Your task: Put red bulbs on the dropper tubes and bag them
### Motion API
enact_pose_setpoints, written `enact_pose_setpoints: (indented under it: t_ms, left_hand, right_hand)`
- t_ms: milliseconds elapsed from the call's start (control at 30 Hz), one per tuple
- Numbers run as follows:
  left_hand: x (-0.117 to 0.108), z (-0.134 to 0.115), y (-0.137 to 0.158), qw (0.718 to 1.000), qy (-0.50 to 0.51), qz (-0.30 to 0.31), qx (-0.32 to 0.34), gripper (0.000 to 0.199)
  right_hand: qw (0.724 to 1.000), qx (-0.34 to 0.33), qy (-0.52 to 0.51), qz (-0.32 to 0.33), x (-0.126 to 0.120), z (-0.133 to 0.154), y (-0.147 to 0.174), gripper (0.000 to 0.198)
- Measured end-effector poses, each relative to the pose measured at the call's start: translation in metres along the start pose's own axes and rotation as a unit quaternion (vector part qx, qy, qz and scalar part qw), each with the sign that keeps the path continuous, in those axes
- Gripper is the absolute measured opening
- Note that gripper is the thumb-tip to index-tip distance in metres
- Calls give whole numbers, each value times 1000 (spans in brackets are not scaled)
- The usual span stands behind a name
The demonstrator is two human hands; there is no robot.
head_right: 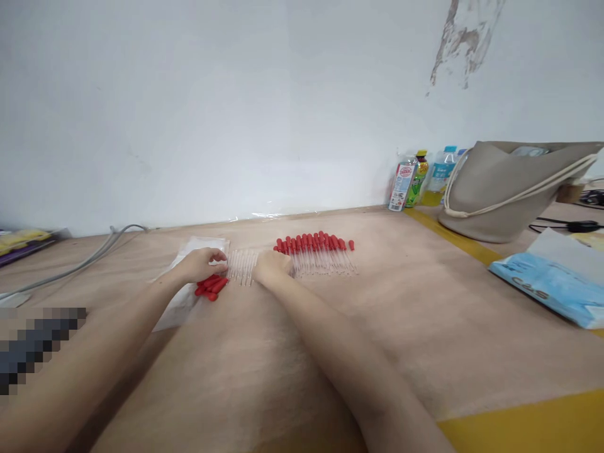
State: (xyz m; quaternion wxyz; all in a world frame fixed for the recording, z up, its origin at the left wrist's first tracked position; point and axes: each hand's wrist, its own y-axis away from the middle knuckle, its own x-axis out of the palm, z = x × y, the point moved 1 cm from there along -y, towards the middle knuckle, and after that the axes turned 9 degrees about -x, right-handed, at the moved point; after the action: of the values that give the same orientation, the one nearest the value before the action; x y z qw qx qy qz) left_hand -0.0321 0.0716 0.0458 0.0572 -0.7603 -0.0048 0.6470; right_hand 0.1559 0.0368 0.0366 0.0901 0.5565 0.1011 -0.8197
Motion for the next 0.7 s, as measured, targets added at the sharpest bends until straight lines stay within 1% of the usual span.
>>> enact_pose_setpoints:
  t_ms: [100, 200, 267, 300, 333, 400, 433, 467, 500, 533, 600, 633, 667, 700]
  left_hand:
    - [2, 0, -10, 1000, 4, 30, 2, 22]
    - [0, 3, -14, 1000, 4, 26, 6, 16]
    - [-4, 4, -14, 1000, 0, 15, 7, 15]
    - [-6, 3, -12, 1000, 2, 0, 9, 16]
    - [-9, 0, -8, 999, 12, -28, 13, 19]
    - [-15, -10, 4, 991, 64, -114, 33, 26]
    - [-16, -17, 14, 978, 108, -169, 49, 29]
    - [-16, -25, 24, 966, 149, -196, 74, 32]
    - [-13, -35, 35, 956, 191, -201, 100, 34]
    - [-9, -44, 47, 945, 231, -195, 124, 35]
    - [5, -61, 69, 932, 287, -157, 158, 32]
    - [13, -67, 77, 928, 308, -128, 164, 30]
    - [22, -72, 84, 925, 332, -93, 159, 29]
    - [30, -76, 89, 917, 366, -59, 148, 28]
  right_hand:
    - [1000, 13, -2, -5, -1, 1, 5, 22]
    - [1000, 9, -6, -23, -4, -4, 18, 27]
    - [998, -9, -16, -53, -6, -15, 32, 29]
    - [996, -32, -32, -79, -7, -22, 40, 29]
    - [991, -60, -50, -106, -8, -30, 49, 25]
    - [979, -123, -80, -139, -7, -47, 65, 18]
    - [972, -152, -93, -153, -6, -56, 72, 15]
    - [965, -177, -107, -164, -5, -63, 78, 14]
    - [957, -197, -119, -176, -4, -69, 83, 14]
    - [950, -215, -126, -189, -3, -74, 88, 17]
    - [937, -247, -130, -211, -3, -80, 94, 24]
    - [932, -260, -129, -218, -3, -81, 96, 26]
    - [928, -270, -127, -223, -3, -81, 98, 26]
    - [926, -275, -127, -227, -4, -80, 100, 25]
